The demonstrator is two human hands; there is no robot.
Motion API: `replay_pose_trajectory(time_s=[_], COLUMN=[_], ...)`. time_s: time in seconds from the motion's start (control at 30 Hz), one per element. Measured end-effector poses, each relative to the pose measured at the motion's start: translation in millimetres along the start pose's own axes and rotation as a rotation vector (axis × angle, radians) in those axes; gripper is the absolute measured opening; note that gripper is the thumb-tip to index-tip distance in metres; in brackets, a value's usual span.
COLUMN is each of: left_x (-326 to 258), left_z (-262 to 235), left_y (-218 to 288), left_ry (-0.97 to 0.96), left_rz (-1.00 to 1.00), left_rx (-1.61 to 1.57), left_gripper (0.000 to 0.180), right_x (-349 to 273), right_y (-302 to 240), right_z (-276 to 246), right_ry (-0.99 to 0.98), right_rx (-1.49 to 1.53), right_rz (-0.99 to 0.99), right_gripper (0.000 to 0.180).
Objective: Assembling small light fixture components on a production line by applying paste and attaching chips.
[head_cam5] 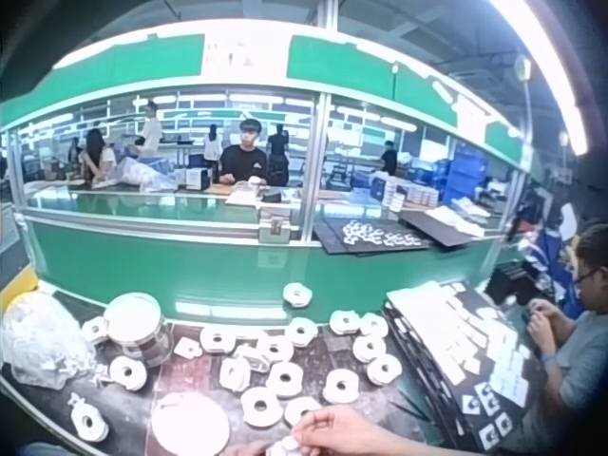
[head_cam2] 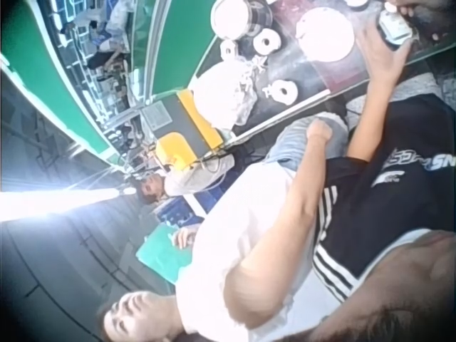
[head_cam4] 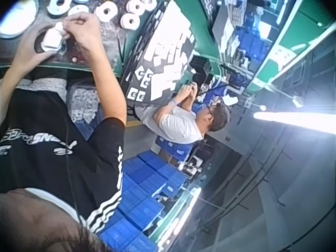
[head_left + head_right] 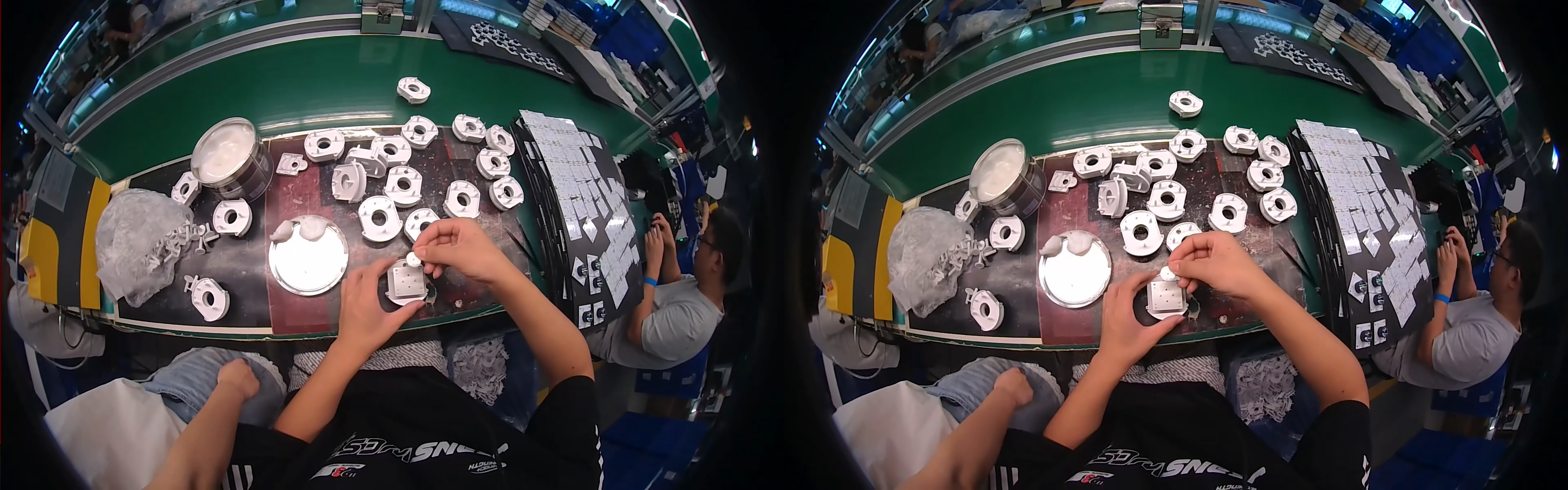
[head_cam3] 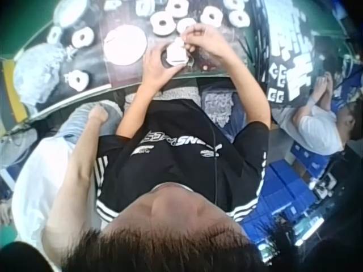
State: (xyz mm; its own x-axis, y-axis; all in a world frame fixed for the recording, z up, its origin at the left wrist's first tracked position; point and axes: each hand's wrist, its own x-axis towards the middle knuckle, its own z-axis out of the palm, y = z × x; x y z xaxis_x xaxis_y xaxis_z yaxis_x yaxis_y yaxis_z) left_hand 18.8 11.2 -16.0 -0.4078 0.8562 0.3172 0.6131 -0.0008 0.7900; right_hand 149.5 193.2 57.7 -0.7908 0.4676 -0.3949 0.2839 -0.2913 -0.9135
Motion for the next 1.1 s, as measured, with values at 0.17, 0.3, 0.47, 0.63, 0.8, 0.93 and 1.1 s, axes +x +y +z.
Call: replay_pose_trajectory(time_s=[0.17,0.3,0.47,0.63,0.8,0.93,1.1], left_x=[-1,1,1,1,0,0,1], left_z=[1,0,-1,-2,0,0,0], left_y=[-1,1,1,4,4,2,1], left_ry=[0.014,0.002,0.002,-0.005,-0.005,-0.007,-0.009], left_rz=[0.009,-0.005,-0.006,-0.022,-0.029,-0.019,-0.004], left_rx=[0.012,0.004,0.011,0.006,-0.003,0.003,0.017], left_gripper=[0.078,0.078,0.078,0.076,0.076,0.078,0.079], right_x=[0,2,3,4,7,7,4], right_y=[0,2,-2,-3,4,7,1], right_z=[2,-1,1,0,1,8,13], right_ry=[-0.006,0.005,-0.012,-0.013,0.001,0.097,0.140], right_rx=[0.005,-0.004,-0.019,-0.072,-0.090,-0.313,-0.502], right_rz=[0.009,-0.002,0.002,-0.010,0.021,-0.010,-0.089], right_gripper=[0.013,0.013,0.012,0.012,0.012,0.010,0.011])
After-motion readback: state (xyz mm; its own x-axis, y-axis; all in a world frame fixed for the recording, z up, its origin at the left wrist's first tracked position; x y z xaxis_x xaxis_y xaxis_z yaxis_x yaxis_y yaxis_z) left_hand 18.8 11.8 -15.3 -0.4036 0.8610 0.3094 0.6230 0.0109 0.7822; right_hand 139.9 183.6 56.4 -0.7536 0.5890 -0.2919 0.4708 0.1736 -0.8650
